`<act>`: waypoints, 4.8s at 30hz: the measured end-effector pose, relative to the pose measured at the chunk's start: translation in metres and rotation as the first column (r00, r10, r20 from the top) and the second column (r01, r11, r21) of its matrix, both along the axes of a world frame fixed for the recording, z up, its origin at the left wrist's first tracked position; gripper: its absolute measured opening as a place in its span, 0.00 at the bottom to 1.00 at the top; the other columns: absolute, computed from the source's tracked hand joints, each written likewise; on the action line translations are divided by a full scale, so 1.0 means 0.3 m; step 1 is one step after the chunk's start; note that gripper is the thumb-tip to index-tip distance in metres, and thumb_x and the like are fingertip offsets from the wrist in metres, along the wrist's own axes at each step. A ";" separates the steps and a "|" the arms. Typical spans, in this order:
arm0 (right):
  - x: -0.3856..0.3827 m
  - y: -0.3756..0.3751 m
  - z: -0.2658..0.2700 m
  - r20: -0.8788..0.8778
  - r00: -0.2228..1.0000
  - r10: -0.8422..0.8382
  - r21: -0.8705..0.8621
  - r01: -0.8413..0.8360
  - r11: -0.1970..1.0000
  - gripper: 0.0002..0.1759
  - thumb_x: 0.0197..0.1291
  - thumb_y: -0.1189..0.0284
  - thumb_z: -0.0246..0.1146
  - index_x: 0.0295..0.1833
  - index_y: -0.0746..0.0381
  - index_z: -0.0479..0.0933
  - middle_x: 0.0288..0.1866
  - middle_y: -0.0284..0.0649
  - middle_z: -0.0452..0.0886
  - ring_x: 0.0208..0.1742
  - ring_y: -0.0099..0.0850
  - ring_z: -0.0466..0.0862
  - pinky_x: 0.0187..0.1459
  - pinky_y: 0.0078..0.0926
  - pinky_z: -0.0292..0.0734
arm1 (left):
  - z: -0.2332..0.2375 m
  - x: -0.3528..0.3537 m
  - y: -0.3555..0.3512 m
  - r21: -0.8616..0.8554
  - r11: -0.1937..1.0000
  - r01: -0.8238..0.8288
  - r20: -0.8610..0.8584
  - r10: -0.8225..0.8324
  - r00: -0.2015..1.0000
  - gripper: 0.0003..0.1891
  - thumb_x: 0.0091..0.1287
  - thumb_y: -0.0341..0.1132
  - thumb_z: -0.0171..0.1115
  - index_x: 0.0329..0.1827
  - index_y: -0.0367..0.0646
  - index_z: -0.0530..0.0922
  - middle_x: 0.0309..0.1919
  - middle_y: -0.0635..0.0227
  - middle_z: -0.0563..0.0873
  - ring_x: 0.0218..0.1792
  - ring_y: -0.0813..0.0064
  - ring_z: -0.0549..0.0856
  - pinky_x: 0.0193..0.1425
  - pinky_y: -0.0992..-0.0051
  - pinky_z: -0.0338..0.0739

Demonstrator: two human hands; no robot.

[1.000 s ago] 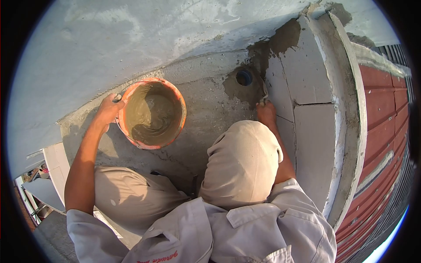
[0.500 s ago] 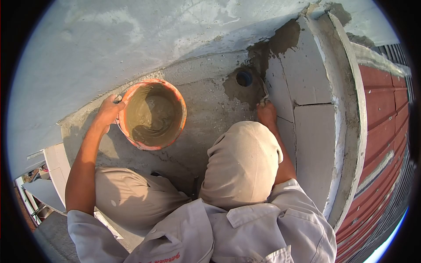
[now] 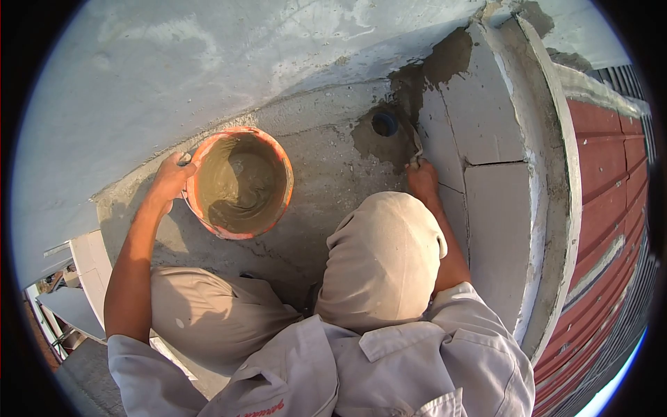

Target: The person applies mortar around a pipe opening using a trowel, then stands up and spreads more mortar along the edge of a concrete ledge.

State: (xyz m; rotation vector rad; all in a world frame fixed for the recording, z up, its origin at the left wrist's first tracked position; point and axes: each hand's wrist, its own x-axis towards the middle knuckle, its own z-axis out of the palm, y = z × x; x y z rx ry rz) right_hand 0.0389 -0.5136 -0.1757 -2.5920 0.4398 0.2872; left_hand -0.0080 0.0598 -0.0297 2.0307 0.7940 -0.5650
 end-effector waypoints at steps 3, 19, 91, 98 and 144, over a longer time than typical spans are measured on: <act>0.020 -0.036 -0.026 0.009 1.000 -0.008 0.033 0.008 0.999 0.23 0.66 0.62 0.68 0.56 0.72 0.82 0.54 0.64 0.86 0.58 0.62 0.85 0.59 0.52 0.80 | 0.015 0.001 -0.008 -0.008 1.000 -0.006 -0.022 0.006 1.000 0.47 0.73 0.44 0.68 0.85 0.27 0.52 0.53 0.46 0.88 0.49 0.61 0.88 0.47 0.61 0.82; -0.043 0.071 0.013 0.215 0.954 -0.207 0.067 0.197 0.978 0.23 0.69 0.61 0.67 0.55 0.71 0.80 0.49 0.65 0.87 0.53 0.64 0.87 0.53 0.53 0.81 | 0.012 -0.001 -0.001 -0.019 1.000 -0.009 -0.018 0.009 1.000 0.48 0.72 0.44 0.69 0.85 0.26 0.52 0.62 0.38 0.83 0.62 0.52 0.85 0.59 0.55 0.80; -0.288 -0.087 -0.137 -0.169 0.948 -0.269 0.672 0.310 0.672 0.22 0.66 0.58 0.67 0.41 0.71 0.84 0.31 0.44 0.85 0.36 0.31 0.81 0.44 0.37 0.76 | -0.019 0.020 0.005 0.025 1.000 0.017 -0.054 -0.016 0.998 0.48 0.73 0.43 0.66 0.86 0.29 0.49 0.54 0.52 0.87 0.50 0.63 0.87 0.51 0.61 0.82; -0.305 -0.161 -0.326 -0.073 0.989 -0.130 0.676 0.145 0.723 0.24 0.66 0.57 0.66 0.46 0.72 0.85 0.36 0.44 0.86 0.38 0.33 0.81 0.45 0.37 0.76 | 0.010 -0.009 -0.001 -0.003 1.000 0.005 -0.015 -0.005 1.000 0.48 0.73 0.45 0.68 0.86 0.30 0.50 0.53 0.53 0.87 0.50 0.63 0.87 0.52 0.59 0.81; -0.253 0.045 -0.057 -0.247 0.965 0.088 0.734 0.127 0.667 0.25 0.75 0.51 0.65 0.39 0.65 0.84 0.31 0.34 0.82 0.35 0.23 0.77 0.40 0.33 0.74 | -0.011 -0.004 0.011 0.007 1.000 -0.001 -0.024 0.001 1.000 0.48 0.72 0.44 0.68 0.86 0.31 0.50 0.50 0.57 0.88 0.49 0.66 0.86 0.49 0.61 0.80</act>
